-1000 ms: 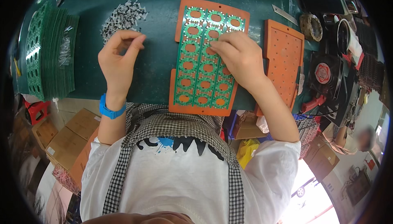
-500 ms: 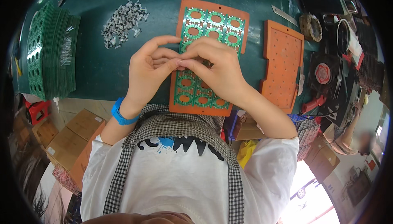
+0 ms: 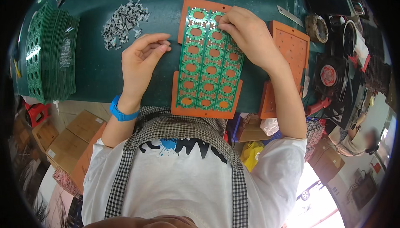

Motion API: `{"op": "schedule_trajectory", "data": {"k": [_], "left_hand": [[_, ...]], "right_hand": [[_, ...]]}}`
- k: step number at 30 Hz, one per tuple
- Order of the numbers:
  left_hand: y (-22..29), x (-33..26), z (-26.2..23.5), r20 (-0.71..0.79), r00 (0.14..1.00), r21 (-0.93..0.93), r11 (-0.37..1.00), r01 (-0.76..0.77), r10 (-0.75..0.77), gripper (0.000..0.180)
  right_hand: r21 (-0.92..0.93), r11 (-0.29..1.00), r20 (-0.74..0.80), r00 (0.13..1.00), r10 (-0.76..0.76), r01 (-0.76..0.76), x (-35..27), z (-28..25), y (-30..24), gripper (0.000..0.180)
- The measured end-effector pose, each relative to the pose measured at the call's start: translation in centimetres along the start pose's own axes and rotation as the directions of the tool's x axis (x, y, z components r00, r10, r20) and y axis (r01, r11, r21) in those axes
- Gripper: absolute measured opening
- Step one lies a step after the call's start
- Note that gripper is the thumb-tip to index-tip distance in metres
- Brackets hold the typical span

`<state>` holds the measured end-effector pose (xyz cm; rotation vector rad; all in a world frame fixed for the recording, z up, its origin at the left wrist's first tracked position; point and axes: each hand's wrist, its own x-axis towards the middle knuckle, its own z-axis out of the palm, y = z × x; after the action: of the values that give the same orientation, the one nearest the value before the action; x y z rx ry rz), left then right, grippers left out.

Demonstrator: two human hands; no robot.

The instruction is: The person inserts small electronic components into a circuit board template on a workbench by hand.

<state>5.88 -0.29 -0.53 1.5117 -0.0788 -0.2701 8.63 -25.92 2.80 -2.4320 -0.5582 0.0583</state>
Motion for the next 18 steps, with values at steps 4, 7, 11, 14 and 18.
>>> {"op": "schedule_trajectory", "data": {"k": [4, 7, 11, 14, 18], "left_hand": [[0.2, 0.0, 0.1, -0.015, 0.998, -0.053, 0.997, 0.052, -0.053, 0.02], [0.4, 0.0, 0.1, 0.011, 1.0, 0.043, 0.999, 0.0, -0.001, 0.017], [0.4, -0.1, 0.0, 0.005, 1.0, 0.027, 1.0, 0.002, -0.002, 0.013], [0.5, -0.2, 0.1, 0.031, 0.999, -0.169, 0.984, 0.045, -0.041, 0.014], [0.3, -0.1, 0.3, 0.052, 0.996, -0.222, 0.972, 0.08, -0.07, 0.023]], "right_hand": [[-0.026, 0.999, 0.003, 1.0, -0.024, 0.024, 0.1, 0.1, 0.2, 0.009], [-0.034, 0.999, -0.031, 0.999, -0.019, 0.018, 0.0, 0.6, 0.1, 0.009], [-0.116, 0.993, -0.129, 0.991, -0.023, 0.008, -0.6, 1.6, -0.2, 0.009], [-0.159, 0.987, -0.163, 0.985, -0.049, 0.023, -0.8, 1.5, -0.2, 0.009], [0.006, 1.0, -0.066, 0.998, 0.018, -0.017, -0.6, 0.4, -0.1, 0.008]]}}
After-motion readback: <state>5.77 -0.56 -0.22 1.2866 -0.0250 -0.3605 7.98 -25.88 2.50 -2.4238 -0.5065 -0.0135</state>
